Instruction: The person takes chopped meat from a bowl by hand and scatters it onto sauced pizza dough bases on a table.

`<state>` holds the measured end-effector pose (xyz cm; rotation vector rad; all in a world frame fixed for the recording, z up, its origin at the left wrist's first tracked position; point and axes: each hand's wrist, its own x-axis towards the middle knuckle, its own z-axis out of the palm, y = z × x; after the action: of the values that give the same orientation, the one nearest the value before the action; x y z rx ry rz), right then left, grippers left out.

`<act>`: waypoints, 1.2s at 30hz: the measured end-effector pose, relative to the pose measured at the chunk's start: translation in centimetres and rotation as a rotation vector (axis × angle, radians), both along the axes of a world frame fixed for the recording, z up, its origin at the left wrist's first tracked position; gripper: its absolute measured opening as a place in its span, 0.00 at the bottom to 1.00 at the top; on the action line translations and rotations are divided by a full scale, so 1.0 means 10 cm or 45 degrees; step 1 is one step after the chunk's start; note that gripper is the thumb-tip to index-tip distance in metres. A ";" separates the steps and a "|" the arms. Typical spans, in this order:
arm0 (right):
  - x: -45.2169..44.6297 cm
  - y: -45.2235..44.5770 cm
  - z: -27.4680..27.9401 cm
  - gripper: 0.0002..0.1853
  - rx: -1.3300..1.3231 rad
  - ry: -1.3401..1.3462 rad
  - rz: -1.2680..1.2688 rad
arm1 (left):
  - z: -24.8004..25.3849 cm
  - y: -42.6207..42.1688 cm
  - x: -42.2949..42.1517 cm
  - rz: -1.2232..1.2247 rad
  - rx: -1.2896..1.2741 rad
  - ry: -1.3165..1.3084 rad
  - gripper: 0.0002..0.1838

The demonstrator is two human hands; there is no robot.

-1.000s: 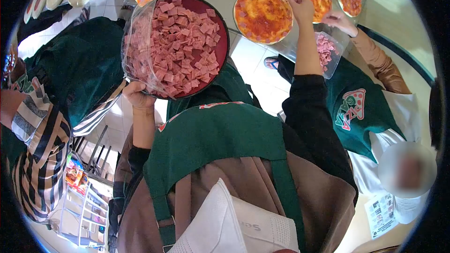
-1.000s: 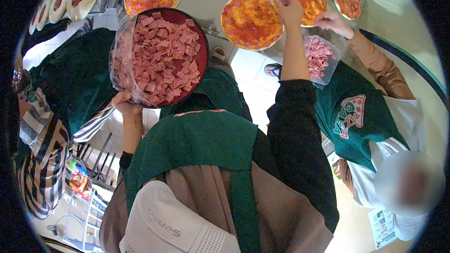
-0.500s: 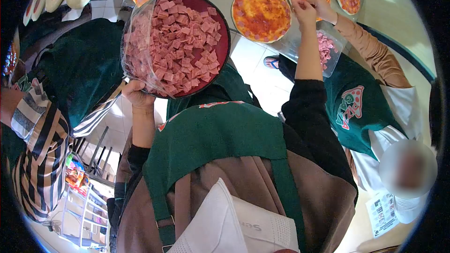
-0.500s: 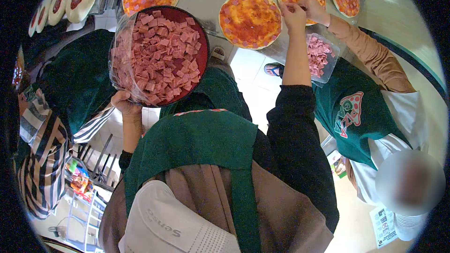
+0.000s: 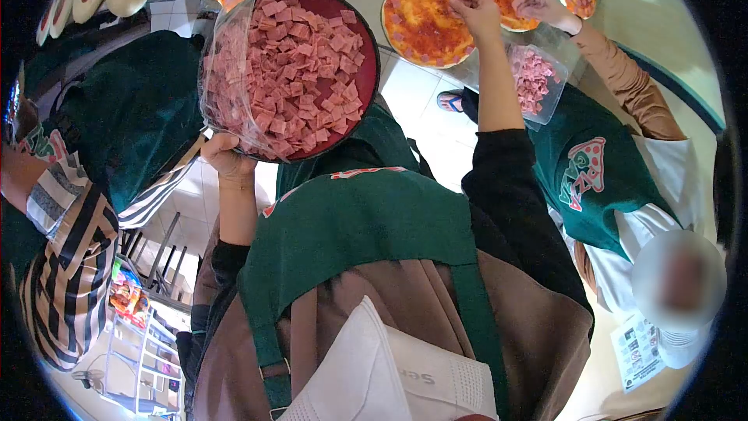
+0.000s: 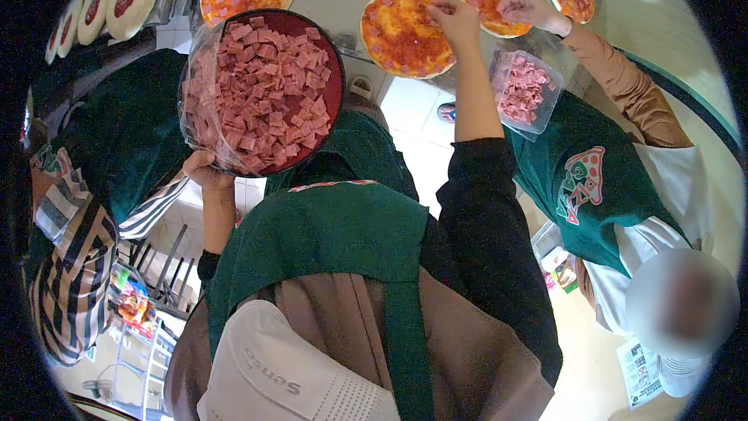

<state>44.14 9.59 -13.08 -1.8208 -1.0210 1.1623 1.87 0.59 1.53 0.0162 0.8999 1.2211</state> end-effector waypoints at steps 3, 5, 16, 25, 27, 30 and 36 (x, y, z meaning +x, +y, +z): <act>0.04 0.09 -0.16 0.14 -0.024 -0.135 0.000 | -0.01 -0.01 -0.01 0.046 -0.013 0.001 0.42; 0.08 0.14 -0.24 0.16 -0.073 -0.485 0.159 | -0.05 -0.04 -0.06 0.011 -0.032 -0.044 0.42; -0.09 0.15 0.25 0.19 -0.297 -1.056 0.279 | -0.07 -0.08 -0.12 0.021 -0.042 0.019 0.42; -0.19 0.06 0.05 0.13 -0.046 -0.143 0.140 | -0.03 -0.06 -0.13 0.011 -0.027 0.067 0.41; -0.30 0.09 0.07 0.14 -0.060 -0.520 0.273 | -0.04 -0.06 -0.14 -0.003 -0.008 0.033 0.42; -0.53 0.13 0.27 0.14 0.105 -0.755 0.270 | -0.07 -0.09 -0.17 0.025 -0.001 0.065 0.42; -0.32 0.08 0.16 0.13 0.031 -0.874 0.253 | -0.06 -0.12 -0.20 0.061 0.002 0.004 0.42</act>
<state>40.95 10.41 -11.52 -2.1902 -1.6154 0.6145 -0.17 -0.56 0.91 -0.0022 0.9060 1.2667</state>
